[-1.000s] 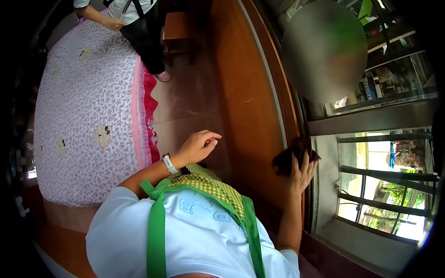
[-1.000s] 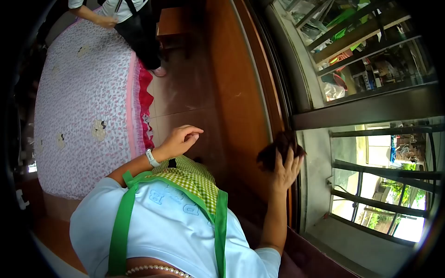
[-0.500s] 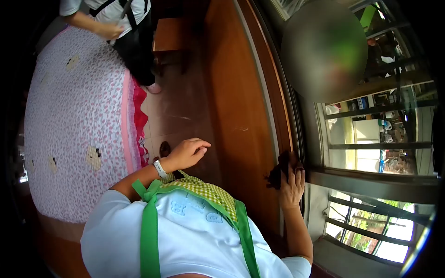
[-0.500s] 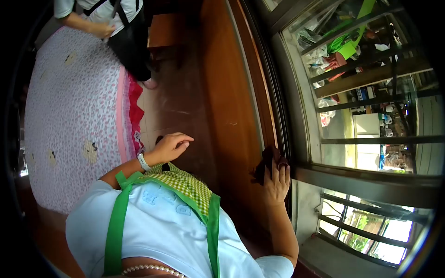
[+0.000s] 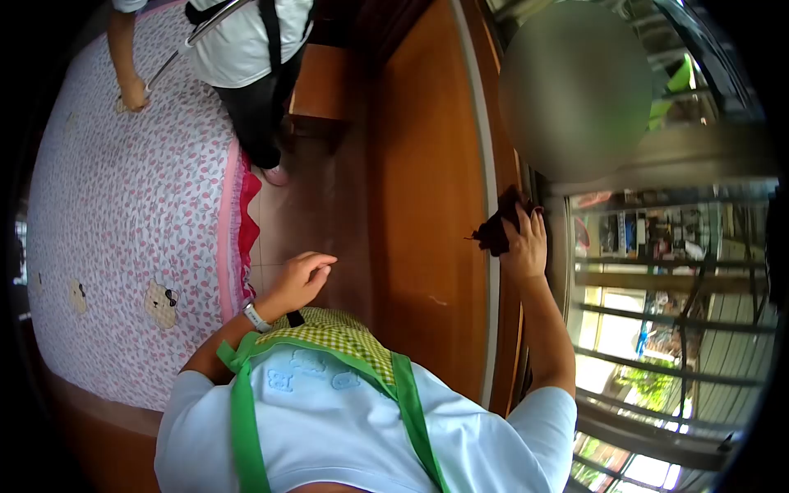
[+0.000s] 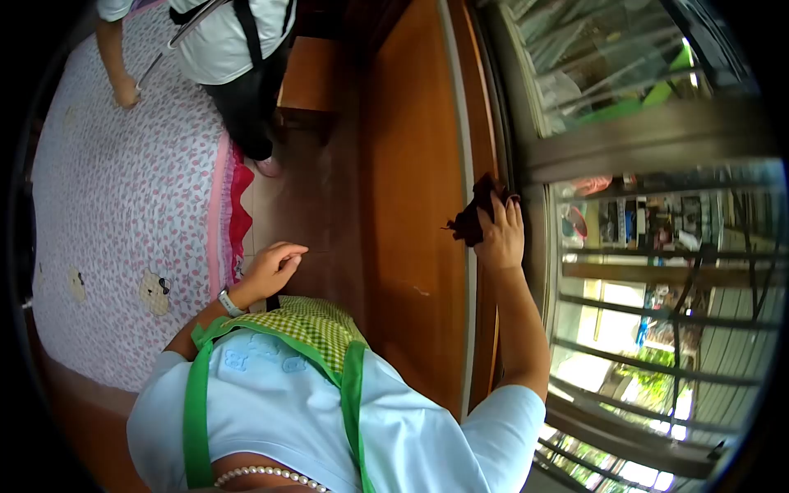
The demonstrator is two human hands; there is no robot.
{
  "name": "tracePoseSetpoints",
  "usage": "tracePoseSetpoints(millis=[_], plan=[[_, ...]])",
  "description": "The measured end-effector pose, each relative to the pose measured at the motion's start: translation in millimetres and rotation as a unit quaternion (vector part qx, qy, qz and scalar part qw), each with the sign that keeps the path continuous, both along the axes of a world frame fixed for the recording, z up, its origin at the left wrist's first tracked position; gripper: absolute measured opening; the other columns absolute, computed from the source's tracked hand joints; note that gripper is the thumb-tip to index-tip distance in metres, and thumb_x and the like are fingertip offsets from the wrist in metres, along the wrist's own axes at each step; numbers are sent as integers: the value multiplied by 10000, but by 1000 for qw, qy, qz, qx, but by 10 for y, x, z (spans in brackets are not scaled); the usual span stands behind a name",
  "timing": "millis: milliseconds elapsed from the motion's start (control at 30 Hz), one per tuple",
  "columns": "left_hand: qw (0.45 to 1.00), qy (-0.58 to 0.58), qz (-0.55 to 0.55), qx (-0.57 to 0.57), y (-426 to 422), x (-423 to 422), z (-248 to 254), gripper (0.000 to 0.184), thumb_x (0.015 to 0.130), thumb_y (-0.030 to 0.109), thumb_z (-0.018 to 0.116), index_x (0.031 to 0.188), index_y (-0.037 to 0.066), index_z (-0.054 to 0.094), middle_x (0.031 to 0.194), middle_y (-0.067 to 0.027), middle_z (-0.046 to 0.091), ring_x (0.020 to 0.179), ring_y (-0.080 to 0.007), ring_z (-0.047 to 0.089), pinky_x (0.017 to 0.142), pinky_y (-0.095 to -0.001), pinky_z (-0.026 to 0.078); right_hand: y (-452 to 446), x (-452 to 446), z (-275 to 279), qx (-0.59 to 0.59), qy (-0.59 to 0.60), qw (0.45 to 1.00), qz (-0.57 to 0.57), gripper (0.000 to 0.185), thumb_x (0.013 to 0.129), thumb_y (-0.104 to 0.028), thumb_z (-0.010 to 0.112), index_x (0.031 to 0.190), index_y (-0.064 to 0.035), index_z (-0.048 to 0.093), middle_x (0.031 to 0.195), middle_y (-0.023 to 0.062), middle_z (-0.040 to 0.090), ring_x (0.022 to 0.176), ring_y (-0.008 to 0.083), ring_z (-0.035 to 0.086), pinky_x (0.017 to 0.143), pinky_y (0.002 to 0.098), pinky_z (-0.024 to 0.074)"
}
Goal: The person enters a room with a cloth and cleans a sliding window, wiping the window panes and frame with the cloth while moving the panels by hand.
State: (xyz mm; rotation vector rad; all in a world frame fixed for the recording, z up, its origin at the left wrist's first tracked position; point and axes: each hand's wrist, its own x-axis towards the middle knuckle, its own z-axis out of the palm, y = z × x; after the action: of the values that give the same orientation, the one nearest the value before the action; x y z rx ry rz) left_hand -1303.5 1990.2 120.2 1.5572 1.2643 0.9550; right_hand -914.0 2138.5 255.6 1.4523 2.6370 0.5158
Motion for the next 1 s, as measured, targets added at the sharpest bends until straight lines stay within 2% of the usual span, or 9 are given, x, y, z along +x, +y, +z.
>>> tracePoseSetpoints(millis=[67, 100, 167, 333, 433, 600, 767, 800, 1000], plan=[[998, 13, 34, -49, 27, -257, -7, 205, 890, 85, 551, 1062, -8, 609, 932, -143, 626, 840, -229, 623, 732, -314, 490, 475, -181, 2, 0, -20, 1000, -5, 500, 590, -86, 736, 1080, -88, 642, 1322, 157, 444, 1232, 416, 402, 1093, 460, 293], [997, 21, 60, -34, -4, -340, -94, 204, 888, 83, 552, 1063, -4, 609, 930, -145, 627, 844, -243, 623, 731, -317, 487, 651, -213, -23, 6, -26, 1000, -8, 497, 590, -90, 738, 1078, -86, 642, 1324, 157, 443, 1234, 416, 401, 1094, 456, 291], [992, 14, 125, -13, 22, -533, -175, 198, 866, 65, 559, 1041, -14, 610, 904, -148, 620, 744, -230, 606, 655, -318, 478, 1078, -352, -34, 7, -30, 999, 9, 494, 593, -88, 735, 1078, -84, 642, 1325, 157, 443, 1233, 414, 404, 1094, 455, 289], [970, 16, 239, -34, 73, -759, -246, 194, 891, 72, 546, 1053, -13, 611, 956, -163, 633, 821, -257, 625, 740, -315, 488, 2005, -633, -37, 13, -59, 998, 14, 480, 608, -76, 711, 1084, -81, 642, 1333, 156, 441, 1229, 408, 412, 1095, 447, 282], [957, 8, 284, -61, 185, -749, -242, 199, 889, 72, 551, 1060, -12, 610, 956, -161, 633, 827, -246, 624, 744, -313, 485, 2581, -804, -46, 34, -79, 996, 17, 482, 614, -85, 706, 1091, -84, 639, 1341, 150, 439, 1241, 395, 405, 1100, 430, 278], [942, 28, 330, -55, 679, -634, -241, 201, 891, 78, 559, 1065, -6, 612, 945, -157, 641, 818, -235, 632, 729, -303, 489, 3613, -1161, -75, 34, -94, 995, 8, 486, 637, -120, 717, 1116, -122, 635, 1381, 112, 419, 1271, 330, 391, 1108, 400, 264], [930, -35, 363, -51, 1313, -396, -64, 214, 897, 95, 560, 1081, -8, 599, 958, -153, 646, 810, -232, 637, 727, -299, 494, 4545, -1408, -139, 40, -120, 992, 2, 496, 654, -144, 717, 1139, -128, 617, 1411, 111, 394, 1292, 322, 366, 1100, 408, 268], [927, -38, 371, -48, 1403, -356, -70, 234, 897, 92, 561, 1113, 16, 609, 927, -129, 665, 811, -184, 635, 732, -274, 484, 4701, -1435, -152, 38, -121, 992, -5, 502, 665, -149, 710, 1157, -126, 610, 1417, 107, 389, 1294, 323, 364, 1097, 413, 271], [934, -9, 348, -75, 1501, -345, -67, 218, 899, 97, 556, 1094, 19, 614, 900, -138, 655, 762, -183, 619, 696, -281, 477, 5255, -1571, -143, -7, -80, 996, -31, 520, 708, -145, 652, 1224, -156, 586, 1446, 105, 356, 1297, 323, 366, 1085, 399, 294]])
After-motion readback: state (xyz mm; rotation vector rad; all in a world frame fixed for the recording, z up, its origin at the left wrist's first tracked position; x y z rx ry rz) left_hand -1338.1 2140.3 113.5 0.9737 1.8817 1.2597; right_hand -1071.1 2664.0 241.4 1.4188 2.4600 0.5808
